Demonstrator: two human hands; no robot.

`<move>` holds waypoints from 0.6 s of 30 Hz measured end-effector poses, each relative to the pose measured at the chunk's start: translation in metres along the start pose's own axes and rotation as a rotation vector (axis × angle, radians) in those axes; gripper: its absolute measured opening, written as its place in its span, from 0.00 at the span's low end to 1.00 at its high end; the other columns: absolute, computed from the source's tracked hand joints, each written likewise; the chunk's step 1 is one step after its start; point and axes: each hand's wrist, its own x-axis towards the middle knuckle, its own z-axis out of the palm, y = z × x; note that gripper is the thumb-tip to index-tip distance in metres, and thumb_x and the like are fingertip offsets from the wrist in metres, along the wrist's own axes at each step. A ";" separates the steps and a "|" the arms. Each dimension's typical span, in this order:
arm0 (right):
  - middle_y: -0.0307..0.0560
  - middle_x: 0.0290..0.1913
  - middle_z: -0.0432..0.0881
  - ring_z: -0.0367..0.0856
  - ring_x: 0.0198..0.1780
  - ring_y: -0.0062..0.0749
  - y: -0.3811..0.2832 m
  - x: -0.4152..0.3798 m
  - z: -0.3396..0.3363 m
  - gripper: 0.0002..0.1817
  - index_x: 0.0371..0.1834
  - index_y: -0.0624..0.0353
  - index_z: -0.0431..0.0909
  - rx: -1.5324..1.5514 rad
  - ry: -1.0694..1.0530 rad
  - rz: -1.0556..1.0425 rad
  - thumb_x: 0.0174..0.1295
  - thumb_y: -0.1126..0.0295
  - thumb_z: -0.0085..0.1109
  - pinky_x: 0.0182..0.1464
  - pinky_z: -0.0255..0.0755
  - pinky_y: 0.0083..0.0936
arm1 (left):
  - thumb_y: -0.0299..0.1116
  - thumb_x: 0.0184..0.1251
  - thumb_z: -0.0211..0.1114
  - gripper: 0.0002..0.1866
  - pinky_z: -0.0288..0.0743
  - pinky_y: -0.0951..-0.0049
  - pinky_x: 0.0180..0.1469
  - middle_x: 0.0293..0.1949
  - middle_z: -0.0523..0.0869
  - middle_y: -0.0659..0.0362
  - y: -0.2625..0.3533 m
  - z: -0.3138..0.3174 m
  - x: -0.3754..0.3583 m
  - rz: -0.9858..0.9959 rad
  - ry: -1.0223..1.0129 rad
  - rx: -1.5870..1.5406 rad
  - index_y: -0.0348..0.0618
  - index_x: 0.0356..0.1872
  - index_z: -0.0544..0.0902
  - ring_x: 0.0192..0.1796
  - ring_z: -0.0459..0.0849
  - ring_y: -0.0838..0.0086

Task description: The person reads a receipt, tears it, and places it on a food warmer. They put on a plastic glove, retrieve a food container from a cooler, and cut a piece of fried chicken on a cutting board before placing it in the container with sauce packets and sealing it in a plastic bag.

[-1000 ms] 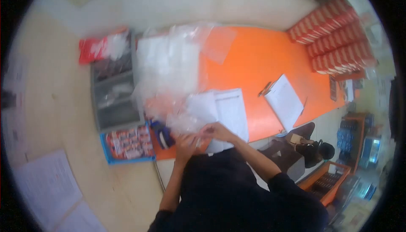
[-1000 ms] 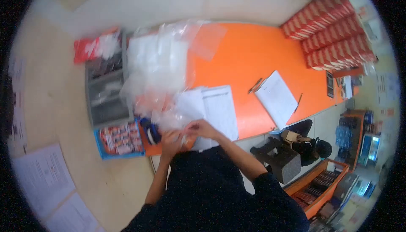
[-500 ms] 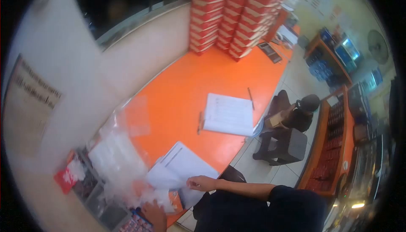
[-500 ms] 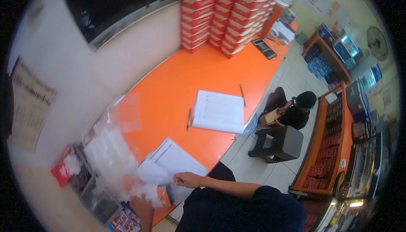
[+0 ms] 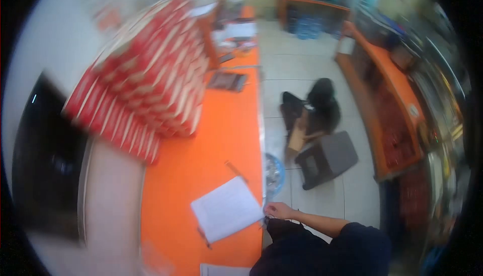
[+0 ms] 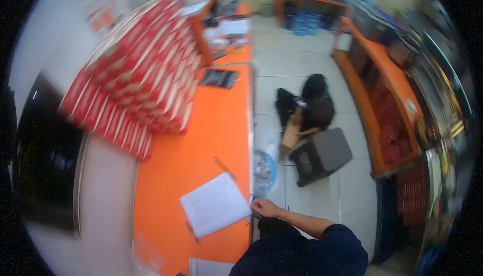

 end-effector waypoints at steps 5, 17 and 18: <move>0.42 0.35 0.86 0.84 0.37 0.26 0.120 -0.085 -0.059 0.12 0.45 0.58 0.82 0.239 0.441 0.317 0.67 0.63 0.55 0.44 0.78 0.27 | 0.33 0.61 0.68 0.24 0.73 0.59 0.58 0.53 0.80 0.50 0.100 0.060 0.072 0.287 0.023 -0.248 0.43 0.59 0.78 0.59 0.76 0.62; 0.60 0.37 0.87 0.84 0.40 0.60 0.262 -0.432 0.265 0.18 0.37 0.61 0.85 0.107 0.394 1.124 0.62 0.57 0.52 0.43 0.77 0.48 | 0.30 0.62 0.68 0.22 0.74 0.61 0.57 0.54 0.80 0.51 0.304 0.126 0.016 0.816 -0.285 -0.865 0.42 0.58 0.79 0.59 0.77 0.64; 0.59 0.36 0.87 0.84 0.39 0.59 0.232 -0.449 0.272 0.18 0.37 0.61 0.85 0.281 0.376 1.156 0.62 0.58 0.52 0.43 0.78 0.47 | 0.30 0.62 0.68 0.22 0.74 0.61 0.57 0.54 0.80 0.51 0.323 0.131 -0.001 0.838 -0.351 -0.908 0.42 0.58 0.79 0.59 0.77 0.65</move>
